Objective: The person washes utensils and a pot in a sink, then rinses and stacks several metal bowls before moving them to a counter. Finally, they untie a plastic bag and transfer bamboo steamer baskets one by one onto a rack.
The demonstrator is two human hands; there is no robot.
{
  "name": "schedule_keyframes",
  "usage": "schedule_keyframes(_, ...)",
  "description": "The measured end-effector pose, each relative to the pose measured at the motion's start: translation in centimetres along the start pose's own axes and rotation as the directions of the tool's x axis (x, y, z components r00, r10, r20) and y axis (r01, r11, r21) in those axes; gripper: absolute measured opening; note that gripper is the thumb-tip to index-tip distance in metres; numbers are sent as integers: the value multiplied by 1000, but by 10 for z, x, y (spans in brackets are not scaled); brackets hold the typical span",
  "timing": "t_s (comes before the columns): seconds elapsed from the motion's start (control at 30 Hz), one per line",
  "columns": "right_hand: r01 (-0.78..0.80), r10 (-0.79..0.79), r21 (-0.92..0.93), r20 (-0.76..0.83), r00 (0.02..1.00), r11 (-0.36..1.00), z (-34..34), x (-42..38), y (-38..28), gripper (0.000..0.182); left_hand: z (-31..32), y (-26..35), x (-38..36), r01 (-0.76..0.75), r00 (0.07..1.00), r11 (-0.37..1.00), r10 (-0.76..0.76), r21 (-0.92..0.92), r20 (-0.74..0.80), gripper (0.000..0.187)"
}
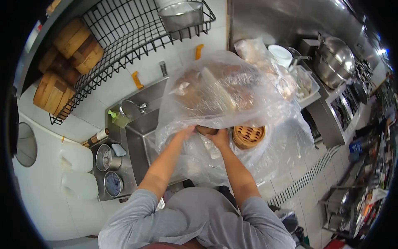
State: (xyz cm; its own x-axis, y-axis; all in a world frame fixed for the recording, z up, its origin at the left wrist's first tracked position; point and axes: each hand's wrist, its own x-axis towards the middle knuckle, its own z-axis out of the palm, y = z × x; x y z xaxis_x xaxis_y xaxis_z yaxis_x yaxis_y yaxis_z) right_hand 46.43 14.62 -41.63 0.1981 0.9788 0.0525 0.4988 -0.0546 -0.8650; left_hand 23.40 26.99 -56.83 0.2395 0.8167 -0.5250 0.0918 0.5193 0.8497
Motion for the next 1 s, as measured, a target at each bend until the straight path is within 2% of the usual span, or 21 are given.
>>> schedule_keyframes(0.1, 18, -20, -30, -74, 997, 999, -5, -13, -12, 92, 23, 27, -39, -76, 984, 991, 92, -109, 153, 61)
schedule_keyframes(0.2, 125, -147, -108, -223, 964, 986, -22, -51, -31, 94, 46, 87, -120, -20, 982, 1000, 15, 24, 186, 54)
schedule_keyframes(0.27, 205, -245, -164, -277, 929, 965, -46, -84, -52, 98, 55, 129, -205, -188, 964, 976, 162, 107, 209, 55)
schedule_keyframes(0.33, 261, -299, -175, -247, 922, 949, -81, -119, -85, 100, 64, 173, -292, -324, 936, 921, 278, 217, 216, 59)
schedule_keyframes(0.37, 364, -415, -218, -269, 869, 905, -96, -127, -109, 99, 68, 190, -330, -370, 924, 885, 317, 284, 214, 62)
schedule_keyframes(0.43, 546, -626, -310, -309, 716, 778, -124, -143, -158, 95, 67, 216, -382, -655, 755, 715, 609, 243, 243, 72)
schedule_keyframes(0.5, 629, -726, -368, -279, 628, 685, -147, -139, -209, 89, 50, 253, -429, -687, 726, 653, 635, 318, 264, 81)
schedule_keyframes(0.57, 698, -798, -389, -252, 548, 602, -159, -125, -263, 84, 25, 302, -464, -783, 582, 417, 754, 462, 305, 83)
schedule_keyframes(0.63, 754, -844, -378, -236, 482, 537, -161, -107, -316, 80, 3, 341, -494, -765, 539, 356, 810, 537, 231, 84)
schedule_keyframes(0.67, 761, -847, -371, -234, 478, 532, -159, -97, -346, 77, -10, 362, -496, -833, 366, 196, 897, 518, 249, 78)
schedule_keyframes(0.7, 777, -869, -390, -223, 442, 495, -156, -86, -373, 81, -20, 382, -510, -838, 423, 304, 886, 454, 189, 71)
schedule_keyframes(0.73, 812, -881, -347, -241, 407, 470, -150, -71, -396, 87, -27, 402, -525, -827, 436, 343, 892, 446, 122, 78)
schedule_keyframes(0.77, 827, -900, -364, -253, 355, 428, -142, -56, -422, 91, -46, 425, -537, -731, 499, 358, 861, 581, 98, 69)
schedule_keyframes(0.8, 864, -899, -292, -290, 329, 410, -128, -39, -447, 90, -68, 442, -534, -725, 498, 397, 867, 563, 29, 65)
schedule_keyframes(0.83, 884, -918, -294, -277, 284, 362, -116, -16, -468, 89, -91, 460, -530, -732, 475, 387, 880, 561, 13, 74)
schedule_keyframes(0.87, 901, -922, -261, -274, 275, 346, -100, 5, -492, 86, -104, 475, -532, -669, 474, 429, 875, 607, -97, 84)
schedule_keyframes(0.9, 921, -916, -122, -212, 339, 369, -84, 24, -513, 83, -128, 488, -531, -624, 488, 460, 861, 631, -144, 92)
schedule_keyframes(0.93, 902, -906, -114, -126, 403, 417, -74, 30, -534, 78, -143, 498, -537, -597, 554, 527, 816, 605, -164, 92)
schedule_keyframes(0.97, 893, -893, -22, -45, 448, 449, -56, 47, -548, 76, -160, 505, -536, -541, 559, 572, 792, 617, -244, 92)
schedule_keyframes(1.0, 861, -860, -24, 46, 508, 508, -42, 55, -562, 72, -176, 509, -533, -483, 558, 615, 765, 623, -322, 92)
